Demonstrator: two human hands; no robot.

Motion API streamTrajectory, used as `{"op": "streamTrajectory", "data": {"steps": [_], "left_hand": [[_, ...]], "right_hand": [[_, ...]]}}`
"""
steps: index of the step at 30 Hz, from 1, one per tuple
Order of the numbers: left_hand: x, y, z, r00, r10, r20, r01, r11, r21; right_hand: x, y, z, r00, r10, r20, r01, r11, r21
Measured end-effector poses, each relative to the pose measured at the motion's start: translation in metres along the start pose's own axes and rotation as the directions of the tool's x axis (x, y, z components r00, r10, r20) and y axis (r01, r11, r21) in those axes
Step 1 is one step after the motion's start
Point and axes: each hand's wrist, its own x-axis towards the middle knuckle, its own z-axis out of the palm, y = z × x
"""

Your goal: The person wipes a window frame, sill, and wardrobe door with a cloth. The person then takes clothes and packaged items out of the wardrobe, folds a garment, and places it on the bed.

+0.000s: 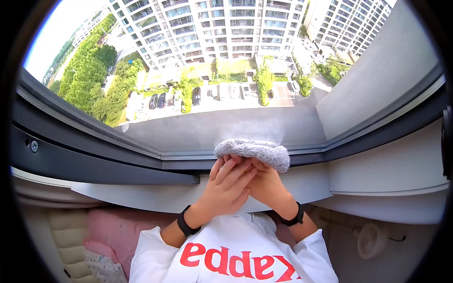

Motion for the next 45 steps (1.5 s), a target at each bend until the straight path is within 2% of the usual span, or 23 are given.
{"op": "streamTrajectory", "data": {"steps": [1,4,5,8,9,12,13,15,17,20,21,24,26,27,30,33,36,39,41,45], "left_hand": [[-0.010,-0.004,0.008,1.000,-0.027,0.010,0.027,1.000,0.014],[-0.034,-0.007,0.027,0.994,-0.105,0.042,0.105,0.994,0.007],[-0.037,-0.008,0.035,0.995,-0.099,0.028,0.100,0.995,-0.003],[-0.019,-0.002,0.050,0.994,-0.026,-0.110,0.024,1.000,-0.017],[-0.009,0.002,0.051,0.994,0.030,-0.102,-0.032,0.999,-0.018],[0.042,0.016,0.036,0.979,0.196,-0.062,-0.199,0.978,-0.055],[0.061,0.022,0.032,0.968,0.247,-0.040,-0.250,0.964,-0.087],[0.086,0.035,0.035,0.945,0.326,0.017,-0.318,0.931,-0.181],[0.101,0.045,0.043,0.916,0.392,0.083,-0.351,0.885,-0.307],[0.084,0.050,0.077,0.919,0.368,0.139,-0.266,0.842,-0.470],[0.077,0.047,0.081,0.936,0.333,0.116,-0.235,0.834,-0.499],[0.063,0.042,0.079,0.953,0.300,0.042,-0.271,0.907,-0.321],[0.062,0.041,0.067,0.964,0.264,0.019,-0.248,0.925,-0.289],[0.062,0.041,0.059,0.969,0.247,0.006,-0.236,0.933,-0.270],[0.060,0.036,0.037,0.954,0.243,-0.177,-0.262,0.961,-0.089],[0.046,0.021,0.022,0.899,0.128,-0.420,-0.174,0.982,-0.074],[0.034,0.005,0.012,0.846,0.117,-0.521,-0.103,0.993,0.057],[0.018,-0.004,-0.002,0.879,0.076,-0.472,-0.035,0.995,0.097],[0.010,-0.003,-0.003,0.883,-0.018,-0.470,0.015,1.000,-0.010],[-0.019,-0.002,0.004,0.890,-0.185,-0.417,0.082,0.964,-0.253]], "right_hand": [[-0.001,0.005,0.004,0.997,-0.063,0.042,0.065,0.997,-0.040],[-0.004,0.012,0.011,0.989,-0.043,0.140,0.046,0.999,-0.013],[-0.006,0.014,0.010,0.976,-0.098,0.194,0.143,0.963,-0.230],[-0.004,0.015,-0.004,0.988,-0.118,0.101,0.146,0.928,-0.343],[-0.004,0.013,-0.015,0.994,-0.113,0.006,0.111,0.957,-0.269],[-0.013,0.018,-0.032,0.966,-0.110,-0.234,-0.049,0.810,-0.584],[-0.016,0.029,-0.036,0.908,-0.178,-0.380,-0.111,0.770,-0.628],[-0.025,0.037,-0.046,0.831,0.010,-0.556,-0.374,0.750,-0.546],[-0.031,0.052,-0.056,0.739,0.124,-0.663,-0.501,0.759,-0.416],[-0.038,0.059,-0.051,0.679,0.185,-0.711,-0.541,0.780,-0.314],[-0.039,0.058,-0.049,0.665,0.190,-0.722,-0.543,0.787,-0.292],[-0.028,0.055,-0.054,0.639,0.153,-0.754,-0.517,0.812,-0.272],[-0.011,0.050,-0.065,0.628,0.099,-0.772,-0.482,0.828,-0.286],[-0.002,0.045,-0.071,0.628,0.070,-0.775,-0.459,0.838,-0.296],[0.029,0.024,-0.085,0.645,-0.045,-0.763,-0.356,0.866,-0.351],[0.052,-0.017,-0.080,0.685,-0.161,-0.710,-0.219,0.884,-0.412],[0.073,-0.051,-0.069,0.731,-0.282,-0.621,-0.084,0.866,-0.493],[0.091,-0.070,-0.052,0.800,-0.368,-0.474,-0.008,0.783,-0.622],[0.093,-0.076,-0.047,0.850,-0.383,-0.363,0.027,0.719,-0.694],[0.086,-0.075,-0.020,0.906,-0.355,-0.232,0.097,0.706,-0.702]]}}
